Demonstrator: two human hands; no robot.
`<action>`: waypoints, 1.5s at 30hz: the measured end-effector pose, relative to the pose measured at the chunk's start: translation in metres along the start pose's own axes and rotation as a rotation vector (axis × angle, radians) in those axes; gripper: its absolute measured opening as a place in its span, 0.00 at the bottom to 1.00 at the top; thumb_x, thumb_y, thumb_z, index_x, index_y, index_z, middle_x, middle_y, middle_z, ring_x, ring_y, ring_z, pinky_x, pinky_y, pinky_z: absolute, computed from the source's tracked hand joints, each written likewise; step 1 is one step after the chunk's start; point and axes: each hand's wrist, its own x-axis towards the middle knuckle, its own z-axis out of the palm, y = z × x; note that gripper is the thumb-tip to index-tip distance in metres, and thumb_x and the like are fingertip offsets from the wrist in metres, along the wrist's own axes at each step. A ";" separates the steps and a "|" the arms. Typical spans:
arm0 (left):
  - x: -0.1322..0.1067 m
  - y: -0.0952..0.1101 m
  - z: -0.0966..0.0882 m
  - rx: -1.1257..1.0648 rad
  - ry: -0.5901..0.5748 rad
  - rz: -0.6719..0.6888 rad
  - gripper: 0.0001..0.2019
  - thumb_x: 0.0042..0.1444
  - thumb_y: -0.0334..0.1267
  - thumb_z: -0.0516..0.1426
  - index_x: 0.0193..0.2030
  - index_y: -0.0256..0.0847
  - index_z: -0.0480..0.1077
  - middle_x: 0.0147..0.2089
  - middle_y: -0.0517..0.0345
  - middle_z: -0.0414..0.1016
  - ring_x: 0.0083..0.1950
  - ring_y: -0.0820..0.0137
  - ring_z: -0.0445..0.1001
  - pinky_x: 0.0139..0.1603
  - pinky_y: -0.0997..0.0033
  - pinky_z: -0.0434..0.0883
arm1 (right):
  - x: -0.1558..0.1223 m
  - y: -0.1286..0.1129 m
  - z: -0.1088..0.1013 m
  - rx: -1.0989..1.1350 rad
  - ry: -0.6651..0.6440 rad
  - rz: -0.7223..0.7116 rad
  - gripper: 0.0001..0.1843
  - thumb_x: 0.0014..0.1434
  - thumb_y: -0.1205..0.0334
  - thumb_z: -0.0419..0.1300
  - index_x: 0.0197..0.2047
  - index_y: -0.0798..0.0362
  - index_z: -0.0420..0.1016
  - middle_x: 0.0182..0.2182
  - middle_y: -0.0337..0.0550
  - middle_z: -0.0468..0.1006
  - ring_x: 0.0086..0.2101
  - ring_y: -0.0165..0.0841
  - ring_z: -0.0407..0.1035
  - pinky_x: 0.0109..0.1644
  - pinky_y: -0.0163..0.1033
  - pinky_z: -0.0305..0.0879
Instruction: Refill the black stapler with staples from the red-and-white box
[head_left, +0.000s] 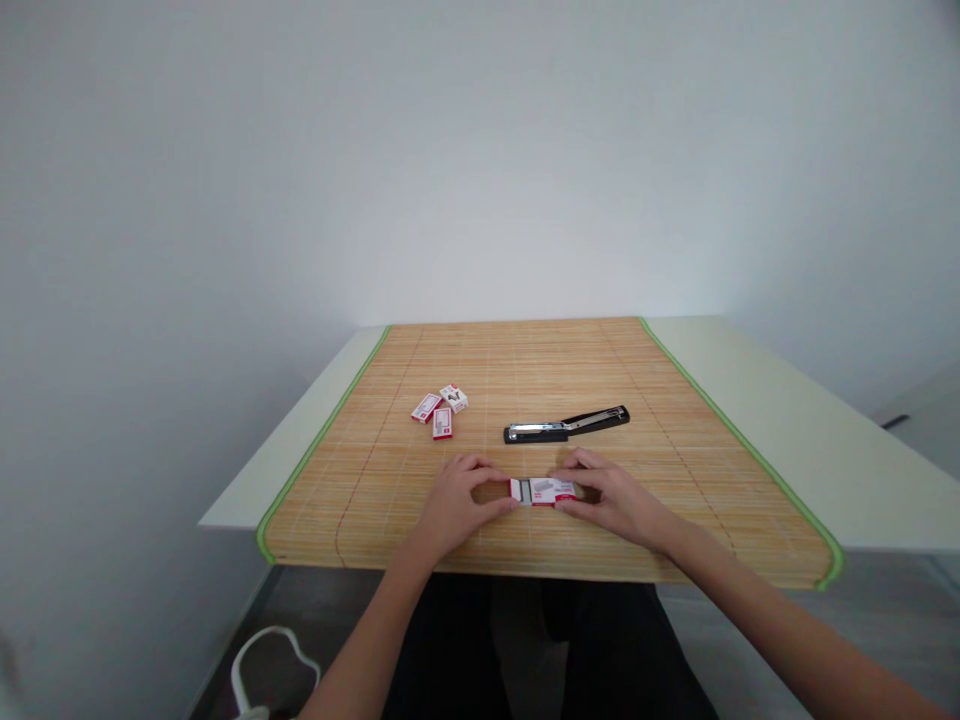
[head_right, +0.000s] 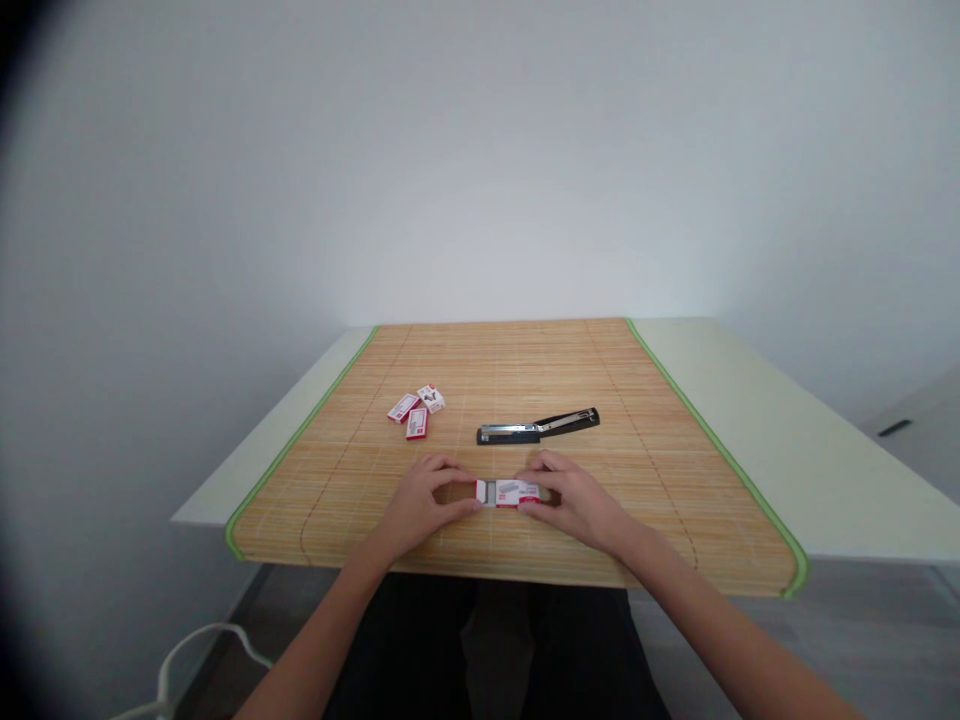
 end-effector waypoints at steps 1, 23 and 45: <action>0.001 0.001 0.001 0.008 0.003 -0.001 0.16 0.56 0.54 0.67 0.49 0.54 0.81 0.50 0.58 0.76 0.54 0.61 0.72 0.58 0.57 0.66 | 0.001 0.000 0.000 -0.001 -0.002 -0.010 0.16 0.66 0.52 0.64 0.55 0.44 0.80 0.47 0.45 0.74 0.46 0.40 0.71 0.50 0.44 0.71; 0.008 0.019 0.006 0.017 -0.073 -0.002 0.21 0.56 0.54 0.67 0.55 0.56 0.77 0.43 0.60 0.76 0.49 0.62 0.73 0.54 0.60 0.64 | 0.010 -0.008 0.013 0.006 0.048 -0.041 0.15 0.65 0.52 0.64 0.54 0.44 0.79 0.46 0.45 0.74 0.47 0.41 0.71 0.53 0.47 0.70; 0.088 -0.037 0.025 0.055 0.047 -0.015 0.17 0.57 0.51 0.66 0.52 0.51 0.79 0.54 0.55 0.76 0.56 0.59 0.71 0.60 0.56 0.66 | 0.003 0.079 -0.043 0.873 0.580 0.355 0.30 0.54 0.48 0.74 0.57 0.44 0.74 0.55 0.43 0.79 0.56 0.40 0.72 0.70 0.55 0.59</action>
